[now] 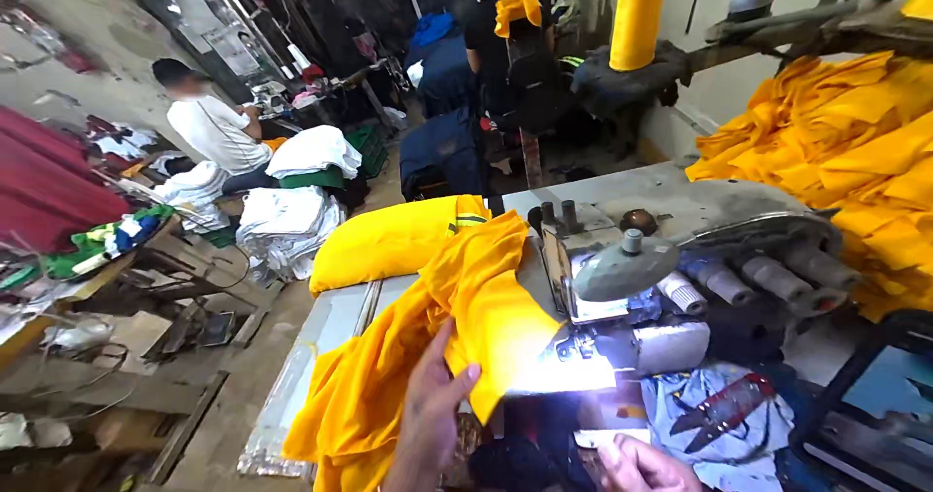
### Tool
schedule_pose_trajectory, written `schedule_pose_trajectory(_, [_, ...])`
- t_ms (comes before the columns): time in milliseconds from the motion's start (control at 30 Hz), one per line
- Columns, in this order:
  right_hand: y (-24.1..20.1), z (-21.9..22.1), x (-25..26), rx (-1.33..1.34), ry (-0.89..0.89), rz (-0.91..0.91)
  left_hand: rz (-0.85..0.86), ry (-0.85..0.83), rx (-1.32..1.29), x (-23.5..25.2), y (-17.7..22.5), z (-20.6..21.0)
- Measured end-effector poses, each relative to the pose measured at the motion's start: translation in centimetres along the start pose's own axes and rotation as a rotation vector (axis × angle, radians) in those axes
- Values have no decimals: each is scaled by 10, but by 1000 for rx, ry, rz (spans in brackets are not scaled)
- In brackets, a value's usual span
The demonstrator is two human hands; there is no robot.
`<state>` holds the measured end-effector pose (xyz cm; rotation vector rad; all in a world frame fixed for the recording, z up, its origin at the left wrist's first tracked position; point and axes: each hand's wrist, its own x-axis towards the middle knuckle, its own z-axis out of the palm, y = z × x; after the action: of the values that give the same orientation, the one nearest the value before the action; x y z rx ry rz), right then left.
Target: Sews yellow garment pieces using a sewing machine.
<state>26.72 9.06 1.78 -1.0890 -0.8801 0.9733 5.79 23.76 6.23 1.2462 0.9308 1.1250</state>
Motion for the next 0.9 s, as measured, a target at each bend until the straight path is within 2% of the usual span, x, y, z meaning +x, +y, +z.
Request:
schedule_pose_trajectory(133, [-6, 8, -7, -50, -137, 93, -68, 3, -272, -87, -18, 16])
schedule_pose_trajectory(200, [-9, 20, 9, -108, -175, 47, -90, -14, -352, -118, -23, 33])
schedule_pose_trajectory(300, [-22, 33, 34, -77, -169, 144, -108, -21, -399, -146, -22, 54])
schedule_pose_trajectory(367, [-29, 32, 38, 22, -71, 219, -140, -72, -344, -153, -22, 54])
schedule_pose_trajectory(467, [-21, 12, 30, 94, 174, 236, -180, -169, 7, -143, -7, 37])
schedule_pose_trajectory(533, [-7, -3, 25, 5, 248, 216, -9, -79, 323, -121, 14, 35])
schedule_pose_trajectory(600, [-1, -7, 18, -130, 169, 197, 157, 64, 566, -77, 22, 34])
schedule_pose_trajectory(700, [-8, 6, -1, -252, 22, 48, 106, 61, 645, -22, 22, 26])
schedule_pose_trajectory(800, [-31, 25, -20, -89, -68, -131, 336, 202, 690, -36, 55, 4])
schedule_pose_trajectory(867, [-33, 44, -23, 47, -124, -61, 470, 350, 802, -40, 76, -9])
schedule_pose_trajectory(900, [-27, 56, -18, 86, -128, 31, 482, 374, 868, -31, 80, -15])
